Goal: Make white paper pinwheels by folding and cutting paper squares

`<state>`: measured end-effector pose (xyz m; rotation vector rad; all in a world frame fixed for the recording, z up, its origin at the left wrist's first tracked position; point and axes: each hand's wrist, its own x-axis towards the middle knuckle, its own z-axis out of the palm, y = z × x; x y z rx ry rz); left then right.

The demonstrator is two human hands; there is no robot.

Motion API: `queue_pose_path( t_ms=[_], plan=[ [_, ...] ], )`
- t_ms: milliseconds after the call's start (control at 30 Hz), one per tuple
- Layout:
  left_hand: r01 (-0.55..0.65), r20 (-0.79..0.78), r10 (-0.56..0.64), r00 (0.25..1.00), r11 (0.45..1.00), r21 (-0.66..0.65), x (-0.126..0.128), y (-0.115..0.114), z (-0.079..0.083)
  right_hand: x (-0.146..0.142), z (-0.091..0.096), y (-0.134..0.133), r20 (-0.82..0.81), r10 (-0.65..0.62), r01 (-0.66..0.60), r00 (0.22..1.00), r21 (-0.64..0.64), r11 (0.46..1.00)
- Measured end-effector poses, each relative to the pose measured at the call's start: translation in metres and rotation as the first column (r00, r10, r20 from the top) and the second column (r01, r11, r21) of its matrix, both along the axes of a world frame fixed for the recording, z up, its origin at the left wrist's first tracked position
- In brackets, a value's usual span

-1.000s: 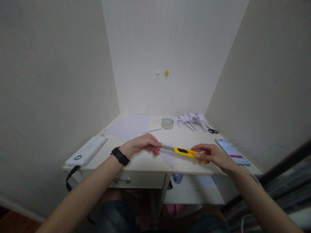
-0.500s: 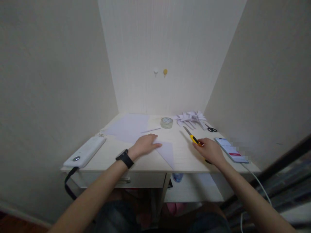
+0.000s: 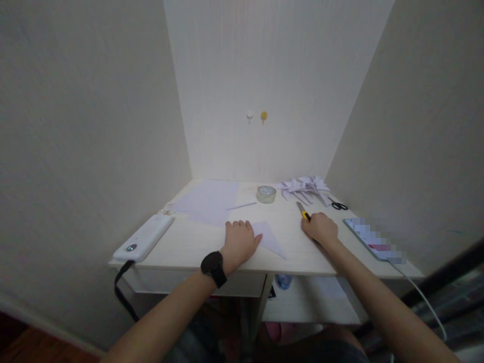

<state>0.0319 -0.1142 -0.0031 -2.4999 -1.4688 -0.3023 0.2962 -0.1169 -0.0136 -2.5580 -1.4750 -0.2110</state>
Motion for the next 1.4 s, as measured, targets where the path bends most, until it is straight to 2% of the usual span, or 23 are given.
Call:
queue_pose_path(
  t_ms=[233, 367, 500, 600, 667, 700, 733, 767, 833, 867, 900, 933, 967, 1033, 1133, 1200, 1267, 1333, 1400],
  plan=[
    [0.036, 0.027, -0.039, 0.999, 0.994, 0.101, -0.01, 0.003, 0.002, 0.003, -0.002, 0.001, 0.04, 0.008, -0.008, 0.999, -0.013, 1.0],
    [0.06, 0.079, -0.059, 0.995, 0.998, -0.007, -0.015, 0.009, 0.0, 0.005, -0.002, 0.001, 0.042, 0.028, -0.027, 0.999, -0.028, 0.999],
    [0.117, 0.211, -0.083, 0.974, 0.981, -0.154, -0.021, 0.025, -0.002, 0.008, 0.0, -0.001, 0.024, 0.041, -0.041, 0.999, -0.03, 0.999],
    [0.207, 0.388, -0.112, 0.915, 0.955, -0.213, -0.022, 0.047, 0.002, 0.007, 0.004, 0.0, 0.054, 0.089, -0.095, 0.995, 0.12, 0.988],
    [0.254, 0.524, -0.099, 0.846, 0.939, -0.232, -0.021, 0.064, 0.009, 0.003, 0.009, 0.005, -0.046, 0.183, -0.163, 0.982, 0.277, 0.947],
    [0.263, 0.588, -0.077, 0.805, 0.935, -0.239, -0.02, 0.073, 0.013, 0.0, 0.011, 0.009, -0.172, 0.259, -0.188, 0.95, 0.345, 0.92],
    [0.278, 0.652, -0.065, 0.755, 0.933, -0.229, -0.019, 0.082, 0.016, -0.003, 0.012, 0.013, -0.34, 0.347, -0.202, 0.874, 0.396, 0.896],
    [0.3, 0.711, -0.055, 0.701, 0.927, -0.225, -0.017, 0.091, 0.019, -0.008, 0.014, 0.018, -0.526, 0.423, -0.203, 0.738, 0.425, 0.882],
    [0.307, 0.812, -0.028, 0.583, 0.933, -0.188, -0.012, 0.106, 0.021, -0.018, 0.014, 0.028, -0.82, 0.467, -0.207, 0.331, 0.419, 0.884],
    [0.296, 0.85, -0.023, 0.526, 0.942, -0.157, -0.009, 0.112, 0.02, -0.024, 0.014, 0.032, -0.886, 0.439, -0.218, 0.147, 0.404, 0.888],
    [0.275, 0.882, -0.018, 0.47, 0.953, -0.127, -0.007, 0.117, 0.018, -0.029, 0.013, 0.036, -0.909, 0.416, -0.234, 0.012, 0.402, 0.885],
    [0.252, 0.907, -0.013, 0.42, 0.962, -0.103, -0.004, 0.121, 0.015, -0.033, 0.012, 0.04, -0.912, 0.403, -0.244, -0.076, 0.409, 0.879],
    [0.229, 0.926, -0.005, 0.377, 0.969, -0.088, -0.002, 0.125, 0.012, -0.037, 0.01, 0.044, -0.907, 0.4, -0.252, -0.132, 0.421, 0.871],
    [0.198, 0.948, 0.017, 0.319, 0.977, -0.084, 0.001, 0.129, 0.005, -0.04, 0.006, 0.051, -0.886, 0.428, -0.248, -0.177, 0.461, 0.852],
    [0.201, 0.957, 0.055, 0.286, 0.973, -0.116, -0.002, 0.132, -0.002, -0.036, 0.0, 0.061, -0.863, 0.475, -0.234, -0.171, 0.504, 0.832],
    [0.252, 0.952, 0.129, 0.278, 0.947, -0.201, -0.007, 0.131, -0.001, -0.031, -0.004, 0.065, -0.857, 0.49, -0.249, -0.161, 0.515, 0.82],
    [0.351, 0.927, 0.246, 0.283, 0.873, -0.339, -0.013, 0.128, 0.001, -0.026, -0.006, 0.066, -0.856, 0.495, -0.281, -0.151, 0.517, 0.808],
    [0.463, 0.886, 0.333, 0.322, 0.761, -0.455, -0.018, 0.125, 0.004, -0.023, -0.007, 0.065, -0.86, 0.49, -0.31, -0.141, 0.508, 0.803],
    [0.515, 0.855, 0.343, 0.39, 0.688, -0.511, -0.02, 0.123, 0.005, -0.023, -0.007, 0.063, -0.866, 0.482, -0.325, -0.132, 0.497, 0.805]
  ],
)
